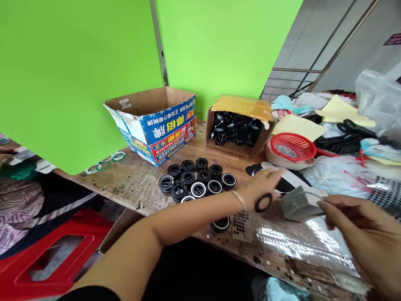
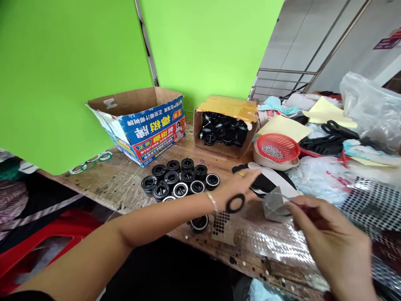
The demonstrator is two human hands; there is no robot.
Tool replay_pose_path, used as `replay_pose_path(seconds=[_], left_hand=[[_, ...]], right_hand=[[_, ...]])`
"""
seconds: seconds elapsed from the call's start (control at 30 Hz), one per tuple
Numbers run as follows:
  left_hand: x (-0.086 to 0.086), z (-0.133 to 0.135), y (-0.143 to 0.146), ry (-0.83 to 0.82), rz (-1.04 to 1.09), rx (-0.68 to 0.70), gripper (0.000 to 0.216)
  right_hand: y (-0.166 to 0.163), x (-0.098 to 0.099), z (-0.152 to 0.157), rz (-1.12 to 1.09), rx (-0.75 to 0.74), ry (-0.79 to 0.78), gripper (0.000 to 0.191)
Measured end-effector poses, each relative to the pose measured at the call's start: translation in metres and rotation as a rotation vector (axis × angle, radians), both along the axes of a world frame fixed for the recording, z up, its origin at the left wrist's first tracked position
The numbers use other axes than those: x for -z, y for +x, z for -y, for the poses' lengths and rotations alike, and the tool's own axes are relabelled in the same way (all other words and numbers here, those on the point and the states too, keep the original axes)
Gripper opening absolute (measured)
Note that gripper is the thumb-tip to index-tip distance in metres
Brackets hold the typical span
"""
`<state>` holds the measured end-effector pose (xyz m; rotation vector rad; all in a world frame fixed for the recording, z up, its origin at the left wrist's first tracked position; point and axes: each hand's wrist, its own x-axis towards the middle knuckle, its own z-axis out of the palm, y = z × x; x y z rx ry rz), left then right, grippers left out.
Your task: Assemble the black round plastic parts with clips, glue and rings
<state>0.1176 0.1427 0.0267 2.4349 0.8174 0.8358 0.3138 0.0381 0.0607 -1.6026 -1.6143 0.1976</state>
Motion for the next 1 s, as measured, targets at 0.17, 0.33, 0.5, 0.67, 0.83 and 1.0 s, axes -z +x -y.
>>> replay_pose_path(seconds=[0.17,0.33,0.5,0.67,0.83,1.0], left_hand=[[-0.014,0.013,-0.136,0.035,0.118,-0.342,0.024],[0.007,0.061,-0.234,0.051,-0.012,-0.657,0.013],[0.044,0.11,-0.264,0.086,-0.073,-0.754,0.021],[0.072,0.131,-0.265,0.072,-0.131,-0.789,0.039],[0.084,0.132,-0.262,0.109,-0.187,-0.773,0.042],[0.082,0.129,-0.261,0.124,-0.194,-0.775,0.035]], right_hand=[[-0.084,0.025,-0.021,-0.33,-0.295,-0.253,0.031],[-0.164,0.047,-0.042,-0.426,-0.542,-0.415,0.021],[-0.235,0.057,-0.063,-0.447,-0.658,-0.537,0.011],[-0.277,0.066,-0.081,-0.422,-0.663,-0.623,0.006],[-0.289,0.072,-0.087,-0.116,-0.667,-0.495,0.012],[-0.286,0.072,-0.082,0.346,-0.687,-0.208,0.024]])
